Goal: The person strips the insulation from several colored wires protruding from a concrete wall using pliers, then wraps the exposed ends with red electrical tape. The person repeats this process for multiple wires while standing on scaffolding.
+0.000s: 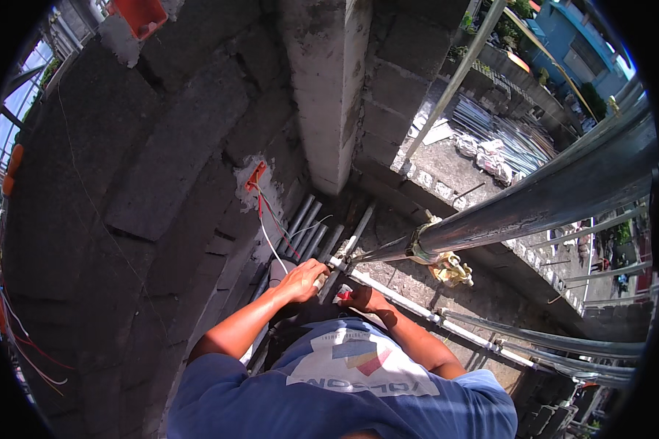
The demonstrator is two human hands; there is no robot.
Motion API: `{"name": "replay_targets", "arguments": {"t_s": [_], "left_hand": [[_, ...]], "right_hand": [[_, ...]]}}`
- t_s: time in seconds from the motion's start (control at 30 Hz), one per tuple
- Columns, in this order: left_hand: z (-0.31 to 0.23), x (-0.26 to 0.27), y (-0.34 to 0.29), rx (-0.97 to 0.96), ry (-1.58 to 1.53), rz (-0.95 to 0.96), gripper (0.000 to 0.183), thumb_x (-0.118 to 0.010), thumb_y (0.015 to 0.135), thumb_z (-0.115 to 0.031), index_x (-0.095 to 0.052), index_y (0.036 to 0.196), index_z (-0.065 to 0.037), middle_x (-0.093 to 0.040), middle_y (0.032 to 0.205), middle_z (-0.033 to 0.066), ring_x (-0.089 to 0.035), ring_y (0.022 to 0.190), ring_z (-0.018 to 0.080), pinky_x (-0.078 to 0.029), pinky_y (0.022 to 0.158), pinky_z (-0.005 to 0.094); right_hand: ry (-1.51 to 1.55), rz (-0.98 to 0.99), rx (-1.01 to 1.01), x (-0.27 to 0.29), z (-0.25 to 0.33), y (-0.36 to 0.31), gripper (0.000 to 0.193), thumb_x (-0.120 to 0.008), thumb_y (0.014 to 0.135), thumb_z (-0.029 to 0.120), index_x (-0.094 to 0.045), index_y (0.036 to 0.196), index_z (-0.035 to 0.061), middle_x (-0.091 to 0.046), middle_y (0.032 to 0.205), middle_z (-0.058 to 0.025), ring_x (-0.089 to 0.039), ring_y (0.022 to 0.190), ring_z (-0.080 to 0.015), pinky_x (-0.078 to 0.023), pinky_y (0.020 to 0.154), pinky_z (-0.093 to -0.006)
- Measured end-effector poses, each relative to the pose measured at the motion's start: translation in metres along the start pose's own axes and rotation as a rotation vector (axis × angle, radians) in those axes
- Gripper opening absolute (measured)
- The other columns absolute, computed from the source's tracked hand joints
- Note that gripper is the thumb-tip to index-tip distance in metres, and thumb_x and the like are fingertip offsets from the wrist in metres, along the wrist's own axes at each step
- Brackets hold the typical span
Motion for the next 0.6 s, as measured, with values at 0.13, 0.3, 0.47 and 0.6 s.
{"name": "replay_targets", "arguments": {"t_s": [0.13, 0.3, 0.47, 0.6], "left_hand": [[0.042, 0.049, 0.008, -0.059, 0.279, -0.045, 0.036, -0.062, 0.078, -0.004, -0.061, 0.114, -0.006, -0.062, 0.110, 0.0125, -0.062, 0.105, 0.0337, -0.050, 0.090, 0.0464], [0.087, 0.066, 0.029, -0.183, 0.547, 0.354, 0.038, -0.067, 0.085, -0.028, -0.064, 0.119, -0.011, -0.065, 0.112, 0.0100, -0.061, 0.115, 0.0293, -0.042, 0.104, 0.0494], [0.113, 0.054, 0.027, 0.161, 0.607, 1.243, 0.038, -0.064, 0.088, -0.036, -0.068, 0.123, -0.024, -0.072, 0.117, 0.0020, -0.067, 0.113, 0.0247, -0.047, 0.094, 0.0505], [0.078, 0.072, 0.042, -0.048, 0.157, 0.619, 0.025, -0.060, 0.092, -0.018, -0.069, 0.114, -0.013, -0.072, 0.105, 0.0120, -0.068, 0.101, 0.0335, -0.052, 0.084, 0.0457]], "right_hand": [[-0.043, -0.016, -0.178, -0.009, -0.066, -0.004, 0.079, -0.066, 0.071, 0.084, -0.078, 0.105, 0.0135, -0.073, 0.105, -0.0240, -0.069, 0.103, -0.0384, -0.053, 0.088, -0.0455], [-0.066, 0.161, -0.310, -0.030, -0.118, -0.013, 0.081, -0.058, 0.077, 0.084, -0.077, 0.111, 0.0133, -0.071, 0.118, -0.0210, -0.066, 0.113, -0.0367, -0.051, 0.095, -0.0462], [0.024, 0.096, -0.318, -0.039, -0.121, -0.014, 0.082, -0.060, 0.079, 0.079, -0.072, 0.126, 0.0124, -0.066, 0.130, -0.0204, -0.061, 0.124, -0.0360, -0.046, 0.106, -0.0444], [0.153, -0.063, -0.226, -0.029, -0.087, -0.015, 0.080, -0.059, 0.078, 0.081, -0.076, 0.110, 0.0101, -0.071, 0.112, -0.0208, -0.066, 0.109, -0.0362, -0.050, 0.095, -0.0450]]}}
Point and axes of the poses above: each hand's wrist, its own y-axis towards the middle knuckle, its own x-axis out of the back of the hand, z = x × y, the point moved 3 cm from there along y, towards the middle knuckle
